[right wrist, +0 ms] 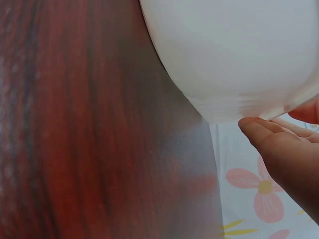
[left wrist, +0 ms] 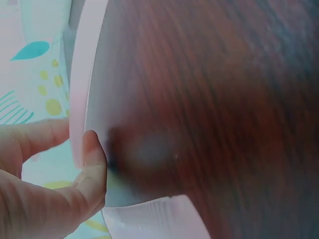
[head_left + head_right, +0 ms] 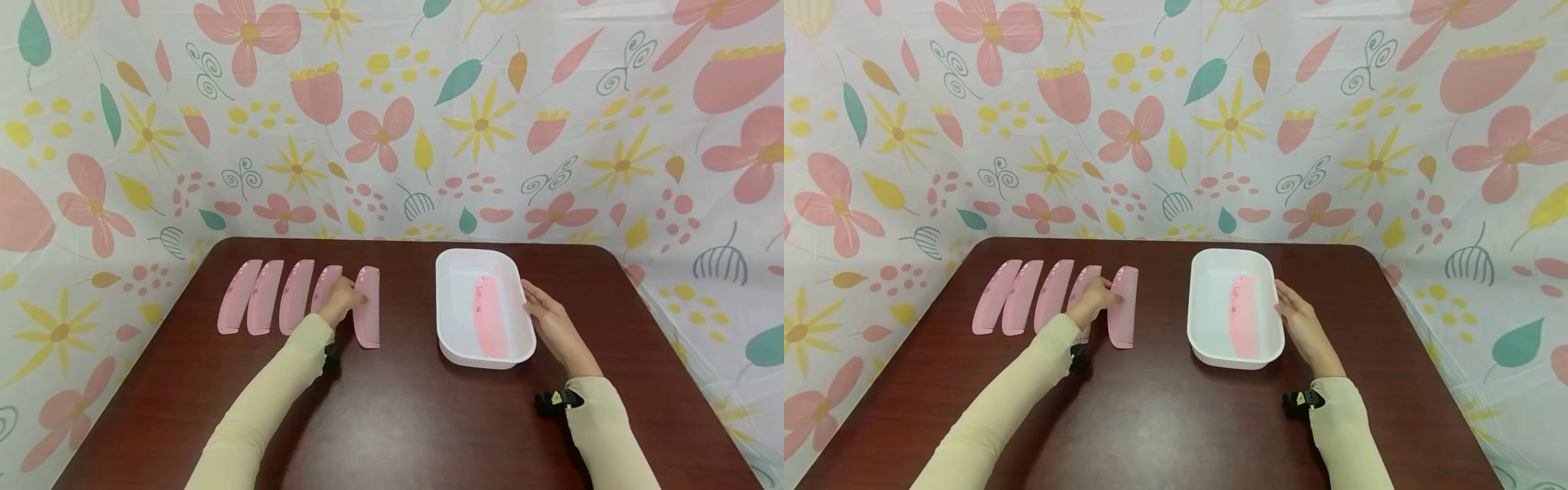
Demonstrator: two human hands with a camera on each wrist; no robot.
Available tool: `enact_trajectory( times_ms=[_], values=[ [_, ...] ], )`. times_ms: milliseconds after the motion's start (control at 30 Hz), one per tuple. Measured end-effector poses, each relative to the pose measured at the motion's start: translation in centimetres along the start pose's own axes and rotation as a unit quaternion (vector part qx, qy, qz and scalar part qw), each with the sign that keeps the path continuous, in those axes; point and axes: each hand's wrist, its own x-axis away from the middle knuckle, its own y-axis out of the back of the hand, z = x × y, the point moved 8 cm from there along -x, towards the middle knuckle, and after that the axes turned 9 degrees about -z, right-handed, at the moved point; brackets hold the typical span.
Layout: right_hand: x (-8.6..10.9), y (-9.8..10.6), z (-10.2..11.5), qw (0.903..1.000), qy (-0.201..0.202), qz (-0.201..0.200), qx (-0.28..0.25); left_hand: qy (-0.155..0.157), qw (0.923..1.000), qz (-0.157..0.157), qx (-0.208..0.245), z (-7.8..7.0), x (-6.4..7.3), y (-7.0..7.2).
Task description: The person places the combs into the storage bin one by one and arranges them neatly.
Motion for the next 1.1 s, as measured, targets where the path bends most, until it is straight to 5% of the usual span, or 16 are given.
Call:
enact_trajectory(
  times_ms=[33, 167, 367, 467, 1100],
  values=[
    [0.0, 0.0, 0.0, 1.0000, 0.002, 0.000, 0.000, 0.004, 0.9999, -0.004, 0.008, 1.6, -1.3, -0.9],
    [-0.1, 0.0, 0.0, 1.0000, 0.006, 0.000, -0.002, 0.029, 0.9973, -0.011, 0.067, 4.1, -3.3, -2.4],
    [-0.1, 0.0, -0.1, 1.0000, 0.003, 0.001, -0.002, 0.092, 0.9851, 0.006, 0.145, -2.3, 3.4, 1.5],
    [-0.1, 0.0, -0.1, 1.0000, 0.003, -0.002, 0.001, 0.102, 0.9816, 0.003, 0.161, -4.9, 5.6, 2.9],
    [-0.1, 0.1, -0.2, 1.0000, 0.002, -0.004, -0.002, 0.115, 0.9647, 0.002, 0.237, -8.3, 5.7, 3.3]
  ],
)
